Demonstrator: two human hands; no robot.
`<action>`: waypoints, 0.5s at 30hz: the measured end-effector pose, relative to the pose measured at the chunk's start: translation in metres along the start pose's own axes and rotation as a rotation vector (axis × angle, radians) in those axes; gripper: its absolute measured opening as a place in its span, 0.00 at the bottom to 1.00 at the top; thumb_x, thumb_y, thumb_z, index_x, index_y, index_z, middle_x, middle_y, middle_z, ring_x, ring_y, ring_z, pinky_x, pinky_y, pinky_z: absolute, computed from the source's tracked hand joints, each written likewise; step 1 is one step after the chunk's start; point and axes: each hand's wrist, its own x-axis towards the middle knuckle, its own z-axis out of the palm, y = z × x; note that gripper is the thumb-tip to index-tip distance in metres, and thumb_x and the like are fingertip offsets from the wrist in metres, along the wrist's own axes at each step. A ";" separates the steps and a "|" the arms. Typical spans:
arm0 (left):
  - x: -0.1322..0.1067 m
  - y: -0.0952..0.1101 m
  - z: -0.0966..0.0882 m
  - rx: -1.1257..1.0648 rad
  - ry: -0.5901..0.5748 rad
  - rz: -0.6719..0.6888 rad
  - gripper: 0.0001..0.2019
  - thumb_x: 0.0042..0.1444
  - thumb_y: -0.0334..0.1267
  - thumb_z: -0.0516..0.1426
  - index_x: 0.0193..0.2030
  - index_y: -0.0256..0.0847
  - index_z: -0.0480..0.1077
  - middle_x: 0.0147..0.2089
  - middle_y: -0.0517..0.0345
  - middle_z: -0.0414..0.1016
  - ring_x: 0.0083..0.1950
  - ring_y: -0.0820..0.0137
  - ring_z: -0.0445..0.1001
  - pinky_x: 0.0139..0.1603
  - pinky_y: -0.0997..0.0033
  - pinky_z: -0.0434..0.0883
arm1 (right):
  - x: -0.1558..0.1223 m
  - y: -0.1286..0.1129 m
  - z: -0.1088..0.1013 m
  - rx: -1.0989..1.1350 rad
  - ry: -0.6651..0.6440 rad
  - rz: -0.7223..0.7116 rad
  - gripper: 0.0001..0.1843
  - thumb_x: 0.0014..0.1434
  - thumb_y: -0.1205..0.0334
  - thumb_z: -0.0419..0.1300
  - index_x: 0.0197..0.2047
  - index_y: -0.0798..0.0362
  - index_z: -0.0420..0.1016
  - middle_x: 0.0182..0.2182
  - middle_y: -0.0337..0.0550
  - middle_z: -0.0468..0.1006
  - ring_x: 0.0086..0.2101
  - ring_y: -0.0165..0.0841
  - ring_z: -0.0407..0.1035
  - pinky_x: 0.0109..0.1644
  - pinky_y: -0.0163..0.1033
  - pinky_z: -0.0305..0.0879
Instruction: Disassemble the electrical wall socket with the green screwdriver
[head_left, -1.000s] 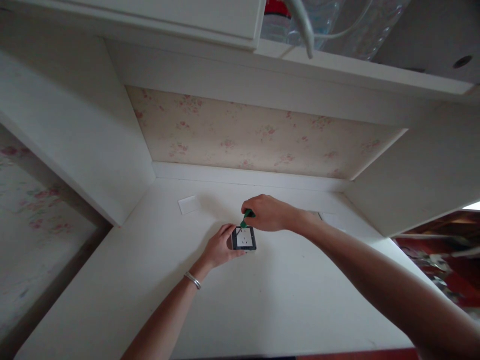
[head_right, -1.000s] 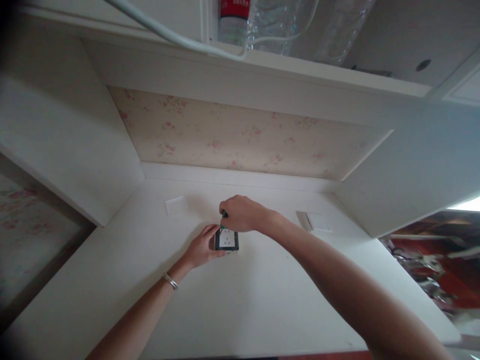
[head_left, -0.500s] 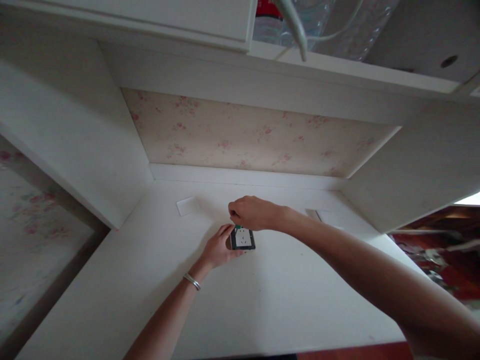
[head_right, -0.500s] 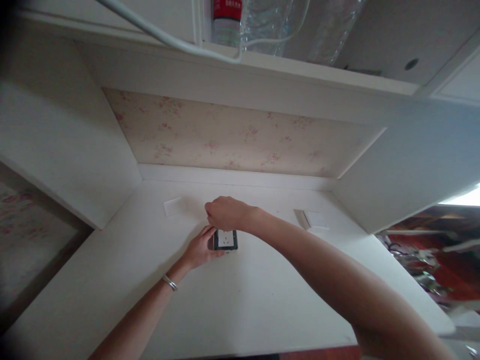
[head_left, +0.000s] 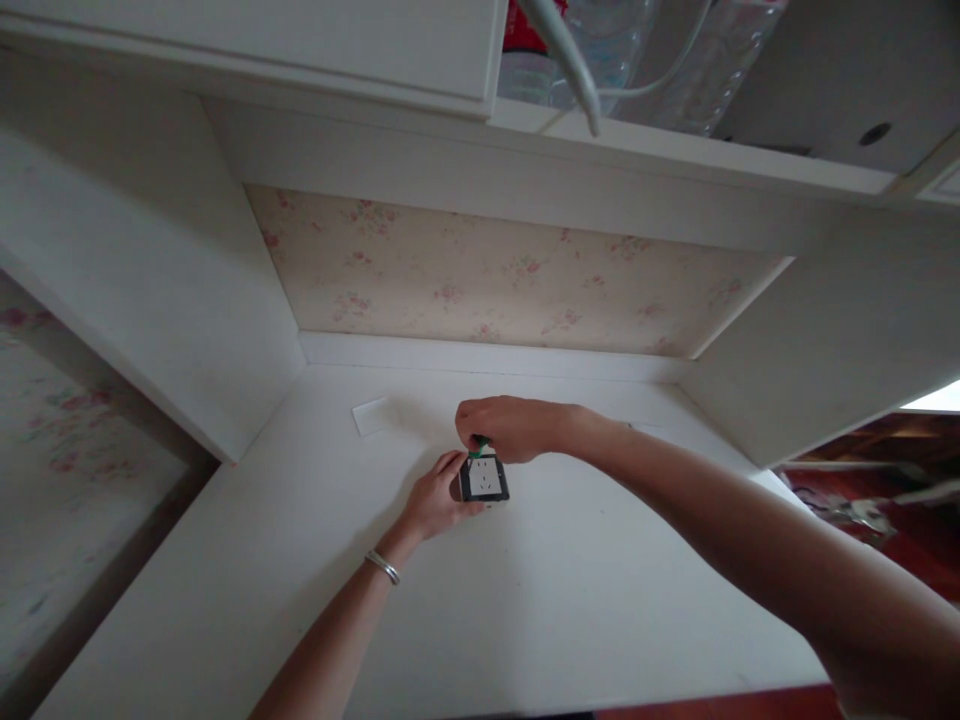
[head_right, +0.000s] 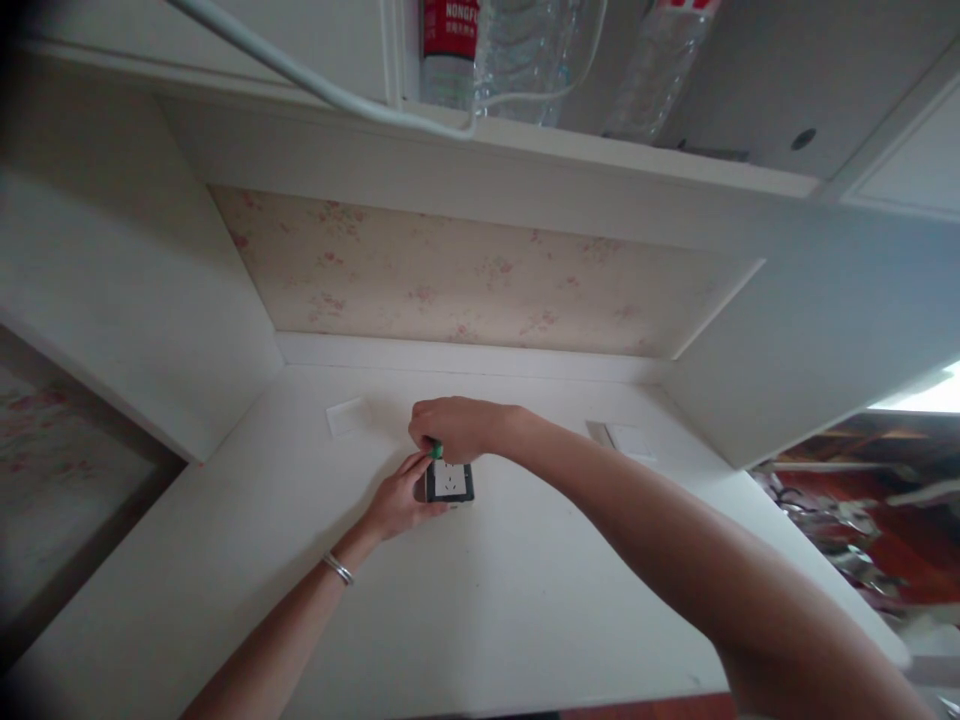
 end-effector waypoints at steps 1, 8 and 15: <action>0.000 0.000 0.000 -0.001 -0.001 -0.005 0.40 0.42 0.51 0.64 0.62 0.48 0.56 0.63 0.55 0.58 0.60 0.59 0.64 0.59 0.64 0.62 | 0.001 -0.002 0.000 -0.004 0.005 0.022 0.10 0.54 0.66 0.56 0.41 0.53 0.71 0.43 0.48 0.71 0.39 0.35 0.69 0.38 0.36 0.61; 0.000 0.005 -0.004 -0.006 0.008 -0.008 0.40 0.41 0.50 0.65 0.62 0.47 0.57 0.62 0.54 0.59 0.60 0.60 0.62 0.60 0.64 0.61 | 0.018 -0.014 0.005 -0.153 0.048 0.310 0.21 0.64 0.51 0.42 0.48 0.57 0.67 0.39 0.57 0.75 0.37 0.42 0.71 0.34 0.41 0.62; 0.000 0.009 -0.005 0.011 0.003 -0.011 0.39 0.42 0.50 0.64 0.62 0.45 0.57 0.62 0.54 0.60 0.59 0.61 0.64 0.60 0.66 0.62 | 0.012 -0.001 0.000 -0.094 0.015 0.150 0.10 0.58 0.66 0.51 0.42 0.57 0.69 0.39 0.52 0.74 0.36 0.37 0.70 0.34 0.37 0.60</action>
